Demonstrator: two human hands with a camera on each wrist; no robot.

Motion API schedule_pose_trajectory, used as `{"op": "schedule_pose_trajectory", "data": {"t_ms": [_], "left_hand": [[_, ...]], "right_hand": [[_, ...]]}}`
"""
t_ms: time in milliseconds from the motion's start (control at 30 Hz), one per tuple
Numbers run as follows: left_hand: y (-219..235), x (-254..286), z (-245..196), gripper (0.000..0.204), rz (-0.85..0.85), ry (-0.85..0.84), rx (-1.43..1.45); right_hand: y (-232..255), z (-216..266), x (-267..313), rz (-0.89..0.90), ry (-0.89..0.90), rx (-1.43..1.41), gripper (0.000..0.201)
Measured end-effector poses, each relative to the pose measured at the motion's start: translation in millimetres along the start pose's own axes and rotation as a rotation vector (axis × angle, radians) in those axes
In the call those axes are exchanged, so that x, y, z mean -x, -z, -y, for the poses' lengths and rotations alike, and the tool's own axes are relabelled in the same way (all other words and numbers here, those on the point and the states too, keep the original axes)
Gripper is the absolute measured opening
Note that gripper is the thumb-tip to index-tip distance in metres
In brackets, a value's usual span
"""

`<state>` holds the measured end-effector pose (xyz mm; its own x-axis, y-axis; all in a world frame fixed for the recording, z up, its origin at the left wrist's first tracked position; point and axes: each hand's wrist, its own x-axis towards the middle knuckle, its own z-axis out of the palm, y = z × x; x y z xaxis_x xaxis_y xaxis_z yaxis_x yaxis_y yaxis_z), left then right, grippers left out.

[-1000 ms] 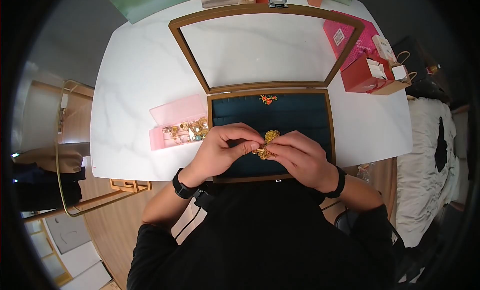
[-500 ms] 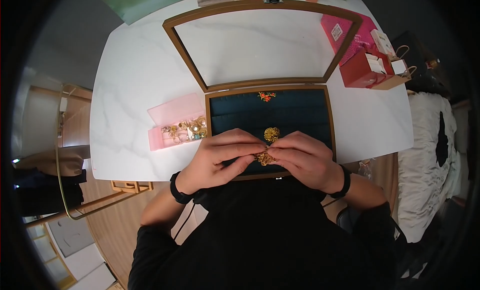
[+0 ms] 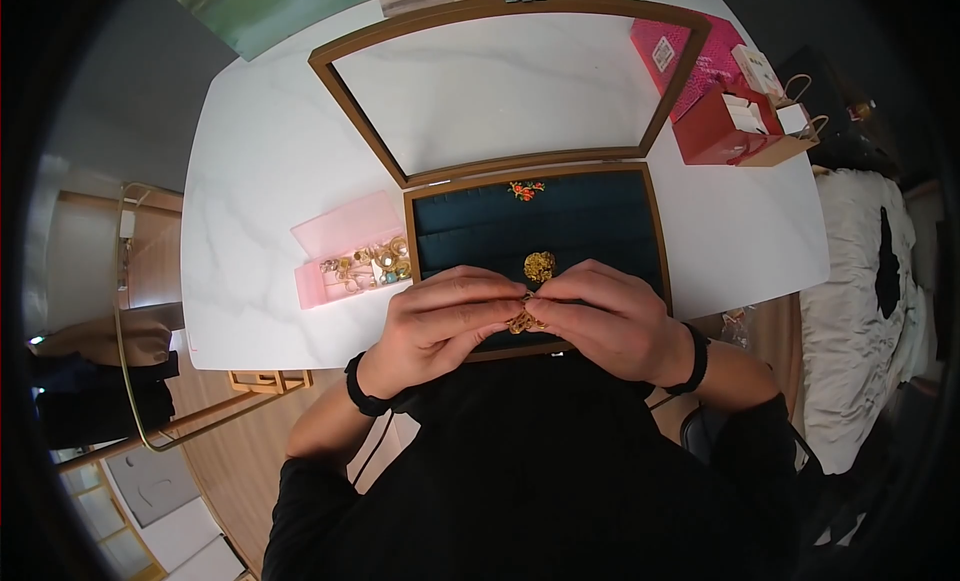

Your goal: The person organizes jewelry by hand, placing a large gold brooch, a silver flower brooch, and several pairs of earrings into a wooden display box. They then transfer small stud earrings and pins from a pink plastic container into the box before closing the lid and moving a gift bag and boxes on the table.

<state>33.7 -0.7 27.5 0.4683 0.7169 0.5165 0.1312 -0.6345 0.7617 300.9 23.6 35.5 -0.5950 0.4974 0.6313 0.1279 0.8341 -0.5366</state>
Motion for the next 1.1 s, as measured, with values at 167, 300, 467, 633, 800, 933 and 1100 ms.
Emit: {"op": "schedule_pose_trajectory", "data": {"t_ms": [167,300,467,633,800,933,1100], "left_hand": [[-0.9,1.7,0.6,0.024,-0.011,0.008,0.016],[-1.7,3.5,0.2,0.020,-0.024,0.055,0.047],[-1.5,4.1,0.5,0.022,-0.032,0.073,0.082],[-4.5,9.1,-0.3,0.019,-0.037,0.188,0.129],[-13.1,14.6,11.0,0.013,0.007,0.343,0.205],[-16.3,8.2,23.1,0.010,0.052,0.575,0.264],[-18.5,-9.0,46.3,0.011,0.024,0.680,0.294]], "right_hand": [[-0.5,0.1,0.9,0.011,-0.017,-0.009,0.030],[0.4,0.9,-0.4,0.017,-0.022,-0.015,0.030],[-2.9,0.3,1.5,-0.009,-0.053,-0.046,0.028],[-6.1,3.3,8.3,-0.041,-0.157,-0.098,0.026],[-11.4,4.3,21.9,0.060,-0.630,-0.457,0.023],[-14.4,-11.0,27.9,0.074,-0.687,-0.461,0.023],[-15.3,-35.7,24.0,0.047,-0.908,-0.642,0.018]]}}
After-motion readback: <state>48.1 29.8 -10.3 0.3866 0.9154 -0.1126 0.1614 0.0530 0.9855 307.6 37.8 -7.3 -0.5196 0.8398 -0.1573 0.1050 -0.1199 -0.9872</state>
